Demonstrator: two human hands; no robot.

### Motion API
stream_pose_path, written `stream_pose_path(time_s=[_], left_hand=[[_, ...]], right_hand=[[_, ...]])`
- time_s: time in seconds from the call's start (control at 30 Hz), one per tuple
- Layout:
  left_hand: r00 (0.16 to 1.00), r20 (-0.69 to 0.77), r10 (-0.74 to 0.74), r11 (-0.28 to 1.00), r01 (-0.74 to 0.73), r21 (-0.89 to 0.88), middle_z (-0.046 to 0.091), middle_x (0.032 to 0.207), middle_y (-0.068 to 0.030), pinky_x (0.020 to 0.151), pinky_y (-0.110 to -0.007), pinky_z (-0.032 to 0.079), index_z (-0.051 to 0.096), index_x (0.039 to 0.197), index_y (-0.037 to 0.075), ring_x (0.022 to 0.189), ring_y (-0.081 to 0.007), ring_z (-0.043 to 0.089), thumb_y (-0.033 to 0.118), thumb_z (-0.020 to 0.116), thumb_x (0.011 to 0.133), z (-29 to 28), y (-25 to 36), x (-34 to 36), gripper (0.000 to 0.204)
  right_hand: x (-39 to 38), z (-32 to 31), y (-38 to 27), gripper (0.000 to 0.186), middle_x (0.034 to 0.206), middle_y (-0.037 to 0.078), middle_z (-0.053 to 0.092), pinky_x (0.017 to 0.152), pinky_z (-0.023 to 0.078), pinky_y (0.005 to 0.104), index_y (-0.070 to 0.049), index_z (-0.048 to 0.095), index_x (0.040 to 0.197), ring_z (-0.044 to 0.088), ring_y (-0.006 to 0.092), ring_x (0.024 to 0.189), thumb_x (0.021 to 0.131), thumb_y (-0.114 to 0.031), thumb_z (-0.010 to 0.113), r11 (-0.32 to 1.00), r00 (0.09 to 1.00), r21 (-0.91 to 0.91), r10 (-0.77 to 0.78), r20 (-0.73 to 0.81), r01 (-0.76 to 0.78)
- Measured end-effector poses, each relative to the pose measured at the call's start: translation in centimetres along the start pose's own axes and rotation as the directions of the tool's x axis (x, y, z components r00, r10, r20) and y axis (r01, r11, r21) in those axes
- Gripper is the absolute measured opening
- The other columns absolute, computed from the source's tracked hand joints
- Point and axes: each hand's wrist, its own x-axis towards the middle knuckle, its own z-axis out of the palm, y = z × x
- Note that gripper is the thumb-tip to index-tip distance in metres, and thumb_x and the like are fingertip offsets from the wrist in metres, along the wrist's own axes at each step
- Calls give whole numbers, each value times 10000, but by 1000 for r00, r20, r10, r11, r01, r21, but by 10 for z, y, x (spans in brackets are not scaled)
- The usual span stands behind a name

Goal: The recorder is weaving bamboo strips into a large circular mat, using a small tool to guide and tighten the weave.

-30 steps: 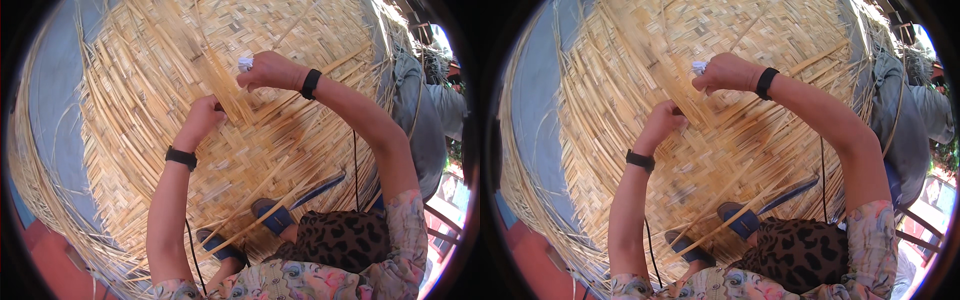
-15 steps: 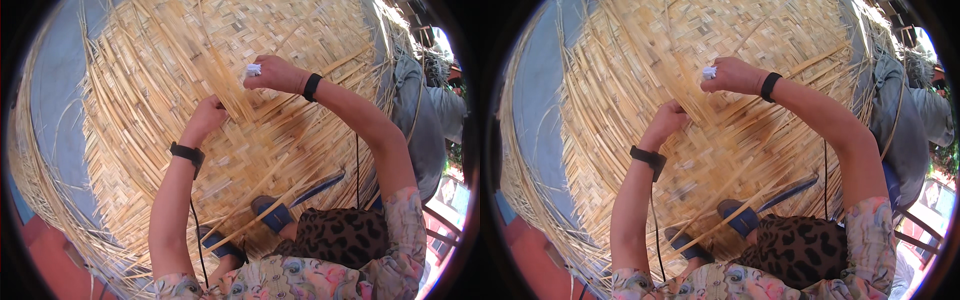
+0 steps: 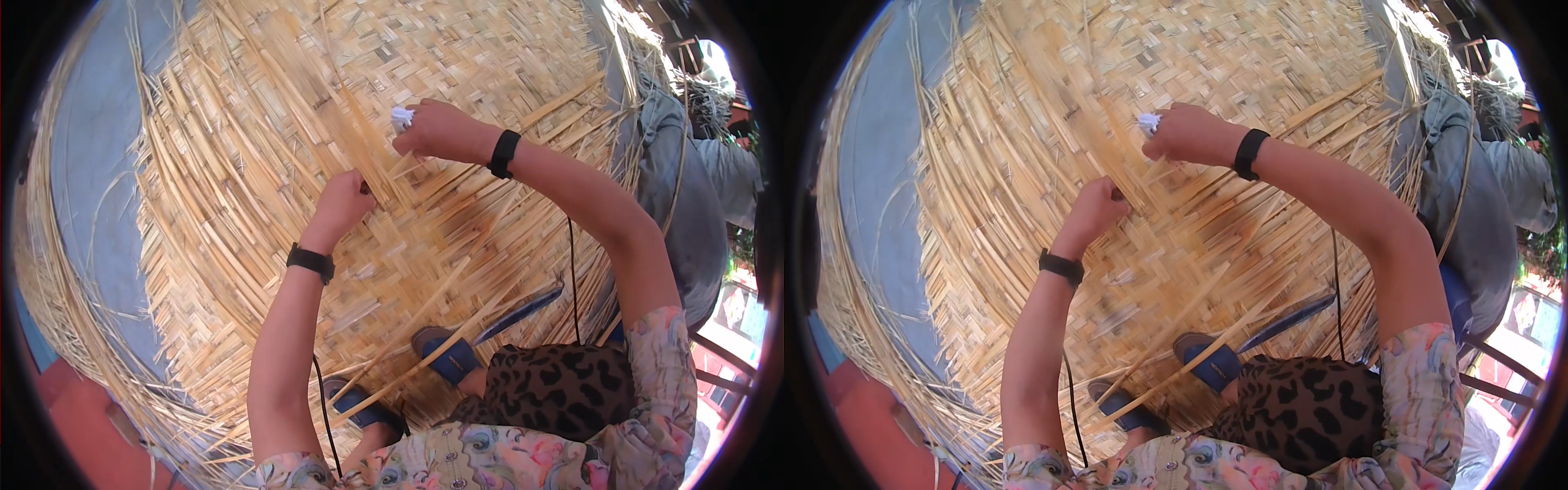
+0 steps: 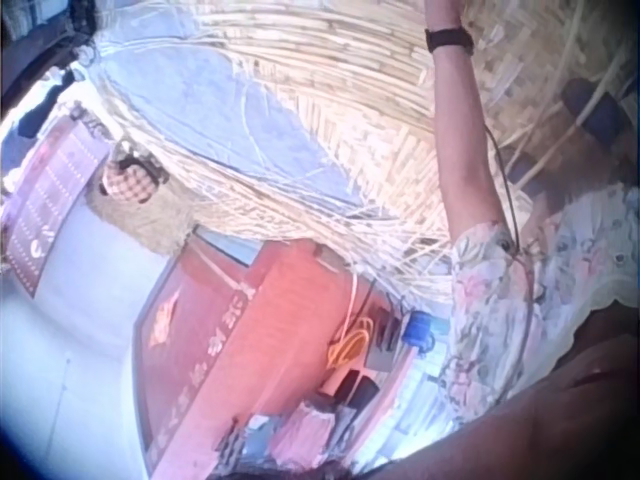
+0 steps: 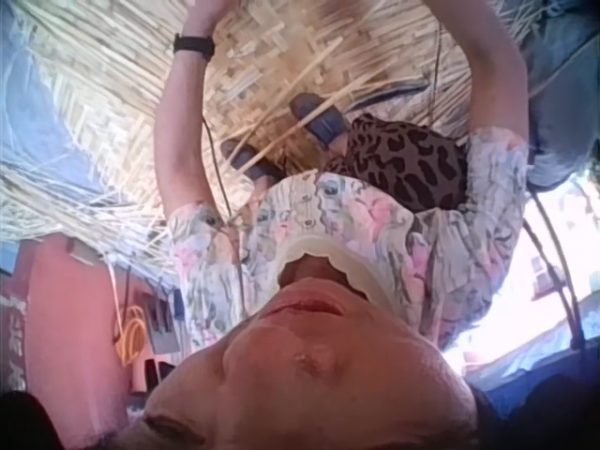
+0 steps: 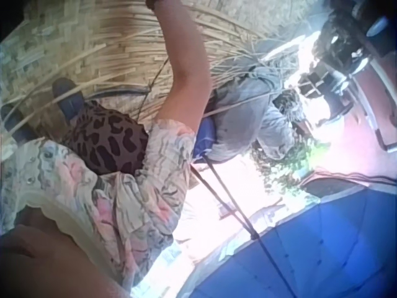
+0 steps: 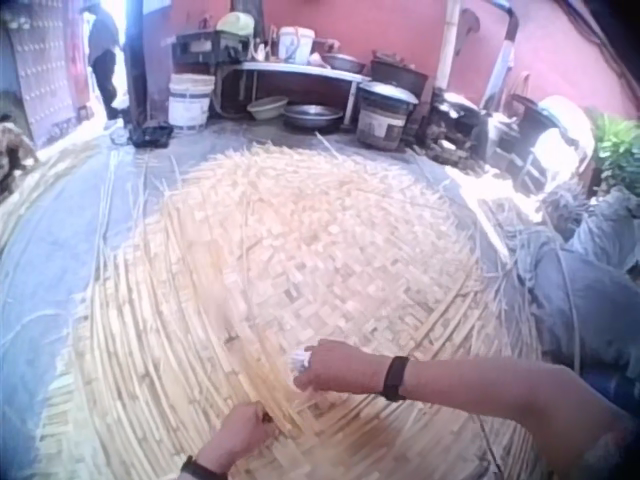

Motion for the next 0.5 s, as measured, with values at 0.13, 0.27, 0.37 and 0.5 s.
stream_pose_path(time_s=[0.13, 0.27, 0.37, 0.5], left_hand=[[996, -78, 49, 966, -67, -250, 692, 851, -130, 725, -342, 520, 647, 1054, -27, 767, -246, 660, -40, 656, 749, 9, -4, -7, 306], [996, -74, 50, 963, -68, -262, 673, 874, -185, 736, -396, 514, 640, 1037, -31, 808, -347, 639, -31, 675, 730, 19, 4, -10, 309], [962, -240, 127, 992, -130, 5, 661, 888, -210, 755, -416, 513, 631, 1048, -40, 845, -375, 626, -27, 677, 721, 24, -15, -15, 330], [968, -212, 136, 991, -135, 19, 663, 931, -202, 752, -404, 514, 626, 1053, -50, 857, -351, 636, -26, 669, 744, 21, -6, -12, 313]], right_hand=[[-8, 4, 3, 130, 774, -3, 578, 848, 474, 357, -202, 593, 905, 605, 226, 860, 800, -151, 651, 902, 911, -365, -332, -245, 230], [-5, -8, 6, 142, 792, 0, 621, 795, 502, 350, -190, 574, 939, 636, 240, 832, 820, -145, 637, 862, 902, -426, -385, -196, 275], [9, -20, -6, 96, 798, 33, 682, 680, 521, 377, -159, 590, 927, 668, 243, 737, 846, -121, 626, 992, 994, -72, -108, -12, 106], [6, -19, -3, 121, 807, 84, 698, 634, 517, 375, -99, 621, 965, 689, 234, 708, 885, -190, 613, 863, 840, 298, 227, 492, -408]])
